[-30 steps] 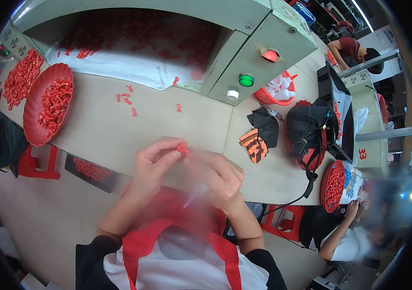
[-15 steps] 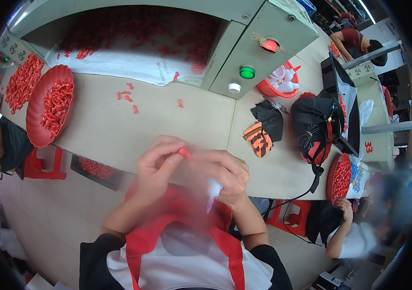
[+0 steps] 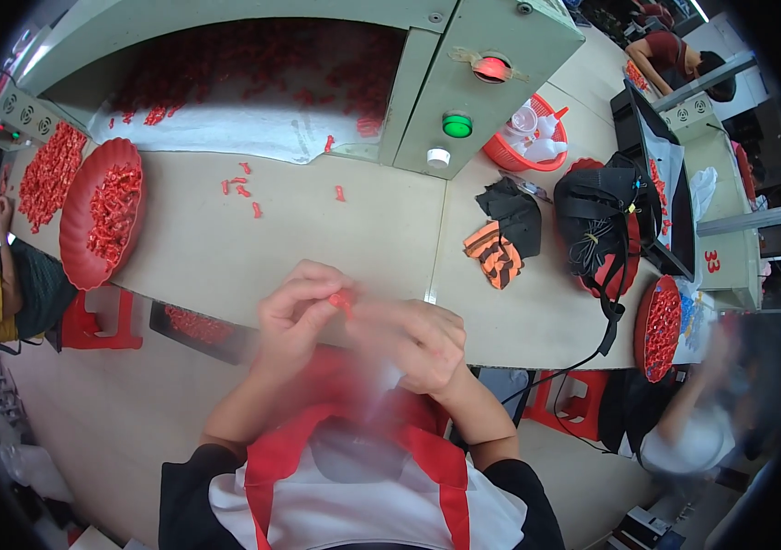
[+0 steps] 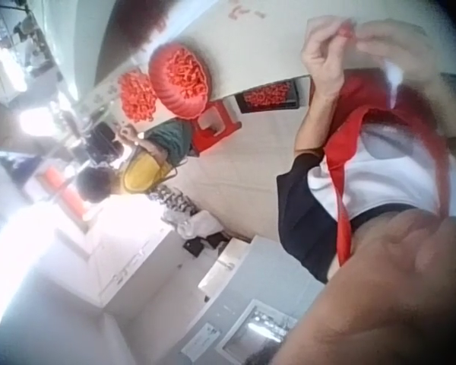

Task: The person assembles small plastic figures by applying glue to the parts with a squeeze bottle and joining them together by hand.

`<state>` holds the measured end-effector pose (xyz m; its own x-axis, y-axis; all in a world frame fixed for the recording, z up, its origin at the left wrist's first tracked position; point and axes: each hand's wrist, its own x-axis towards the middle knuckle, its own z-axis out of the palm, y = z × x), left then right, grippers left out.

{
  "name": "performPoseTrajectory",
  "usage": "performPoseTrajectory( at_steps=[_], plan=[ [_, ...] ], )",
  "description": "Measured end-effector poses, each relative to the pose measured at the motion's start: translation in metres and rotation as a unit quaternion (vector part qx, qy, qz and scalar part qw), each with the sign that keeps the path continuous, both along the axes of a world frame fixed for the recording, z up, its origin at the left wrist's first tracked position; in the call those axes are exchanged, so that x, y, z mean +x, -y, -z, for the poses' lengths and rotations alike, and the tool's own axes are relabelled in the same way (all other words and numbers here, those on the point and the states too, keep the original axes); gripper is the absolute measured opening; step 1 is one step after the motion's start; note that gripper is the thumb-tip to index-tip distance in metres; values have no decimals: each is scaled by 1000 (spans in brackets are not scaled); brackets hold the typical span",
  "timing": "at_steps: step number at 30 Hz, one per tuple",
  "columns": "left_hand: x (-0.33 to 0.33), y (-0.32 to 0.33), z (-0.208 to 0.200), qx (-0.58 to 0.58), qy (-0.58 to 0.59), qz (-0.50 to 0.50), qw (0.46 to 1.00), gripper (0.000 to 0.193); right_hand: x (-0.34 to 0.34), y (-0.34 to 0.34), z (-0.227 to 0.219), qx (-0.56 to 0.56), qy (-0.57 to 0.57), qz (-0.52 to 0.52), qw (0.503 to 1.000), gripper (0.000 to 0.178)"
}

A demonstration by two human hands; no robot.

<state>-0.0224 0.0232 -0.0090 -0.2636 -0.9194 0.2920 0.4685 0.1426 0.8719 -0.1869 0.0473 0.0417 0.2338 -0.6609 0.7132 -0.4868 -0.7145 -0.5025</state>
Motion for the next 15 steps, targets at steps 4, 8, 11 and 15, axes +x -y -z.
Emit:
performPoseTrajectory(
  at_steps=[4, 8, 11, 15],
  plan=[
    [1, -1, 2, -12, -19, 6, 1000, 20, 2, -3, 4, -10, 11, -2, 1000, 28],
    [0, -3, -1, -8, -46, 7, 999, 25, 3, -5, 2, 0, 26, 1, 1000, 25],
    [4, -1, 0, 8, -5, 14, 1000, 22, 3, -2, 3, 35, 57, -3, 998, 25],
    [12, -3, -15, 114, 16, 44, 992, 22, 0, -1, 0, 141, 158, -1, 977, 24]
  ],
)
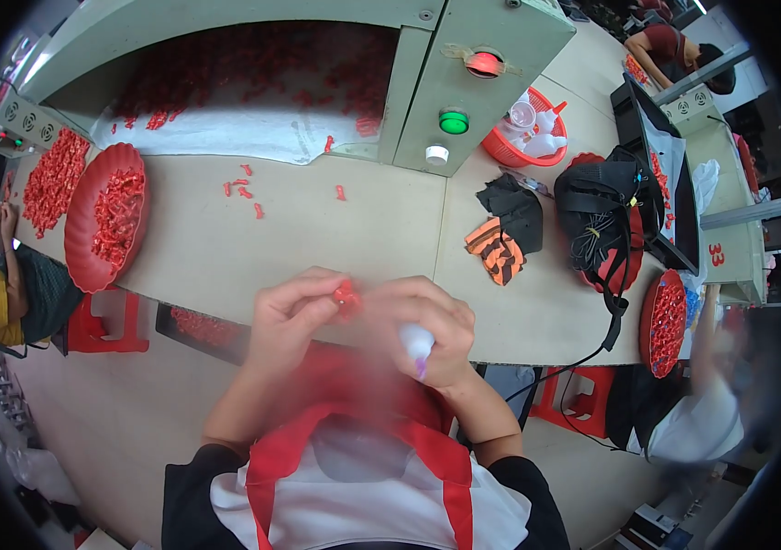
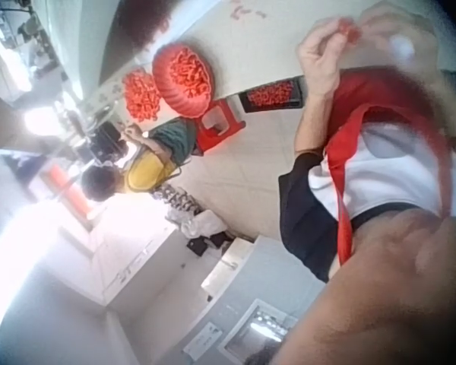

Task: The person assembles small plastic figures by applying glue to the parts with a squeeze bottle and joining them together by hand.

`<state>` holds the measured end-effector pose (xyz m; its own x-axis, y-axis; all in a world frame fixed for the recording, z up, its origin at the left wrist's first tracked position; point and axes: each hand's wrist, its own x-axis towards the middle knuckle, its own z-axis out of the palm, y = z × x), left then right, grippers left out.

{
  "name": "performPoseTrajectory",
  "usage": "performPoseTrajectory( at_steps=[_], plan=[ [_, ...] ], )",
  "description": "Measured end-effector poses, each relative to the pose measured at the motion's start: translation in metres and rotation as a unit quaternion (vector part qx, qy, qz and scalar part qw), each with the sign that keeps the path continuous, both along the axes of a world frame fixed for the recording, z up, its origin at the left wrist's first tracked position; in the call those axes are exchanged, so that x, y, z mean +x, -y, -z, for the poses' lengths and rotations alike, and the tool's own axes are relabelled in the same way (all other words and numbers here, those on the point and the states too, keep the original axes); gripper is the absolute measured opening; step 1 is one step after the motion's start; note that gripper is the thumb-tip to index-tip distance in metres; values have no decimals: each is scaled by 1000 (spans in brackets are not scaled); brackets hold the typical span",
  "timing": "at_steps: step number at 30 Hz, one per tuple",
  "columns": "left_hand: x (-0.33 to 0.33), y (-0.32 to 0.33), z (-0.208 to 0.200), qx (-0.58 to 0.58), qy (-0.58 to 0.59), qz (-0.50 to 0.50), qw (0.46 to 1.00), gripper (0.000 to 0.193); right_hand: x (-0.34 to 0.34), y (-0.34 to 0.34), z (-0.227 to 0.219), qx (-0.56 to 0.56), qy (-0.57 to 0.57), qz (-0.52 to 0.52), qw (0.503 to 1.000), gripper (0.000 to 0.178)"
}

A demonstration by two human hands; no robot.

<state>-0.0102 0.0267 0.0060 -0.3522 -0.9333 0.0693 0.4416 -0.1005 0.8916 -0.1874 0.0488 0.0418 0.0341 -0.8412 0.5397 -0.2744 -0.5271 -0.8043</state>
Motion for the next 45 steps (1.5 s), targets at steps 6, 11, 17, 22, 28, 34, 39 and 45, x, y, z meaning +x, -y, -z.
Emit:
performPoseTrajectory(
  at_steps=[6, 11, 17, 22, 28, 34, 39, 45],
  plan=[
    [5, 11, 1, 169, -90, 97, 977, 21, -2, -1, -1, 217, 176, -38, 959, 11],
    [-1, 24, 10, 251, -181, 163, 937, 26, -6, 9, -9, 350, 249, -43, 902, 7],
    [-6, 37, 13, 302, -242, 210, 898, 30, -13, 23, -16, 400, 229, -38, 887, 10],
    [11, 22, 60, 371, -226, 177, 883, 35, -14, 11, -15, 405, 191, -31, 894, 13],
    [-7, 24, 42, 294, -286, 293, 864, 36, -20, 8, 8, 359, 242, -93, 896, 13],
    [-8, 34, 61, 286, -313, 329, 844, 49, -21, 16, 9, 370, 235, -104, 893, 13],
    [-10, 42, 62, 304, -326, 342, 827, 48, -18, 25, -3, 385, 256, -80, 883, 9],
    [-9, 38, 63, 297, -324, 345, 829, 39, -16, 24, -6, 393, 262, -89, 877, 11]
  ],
)
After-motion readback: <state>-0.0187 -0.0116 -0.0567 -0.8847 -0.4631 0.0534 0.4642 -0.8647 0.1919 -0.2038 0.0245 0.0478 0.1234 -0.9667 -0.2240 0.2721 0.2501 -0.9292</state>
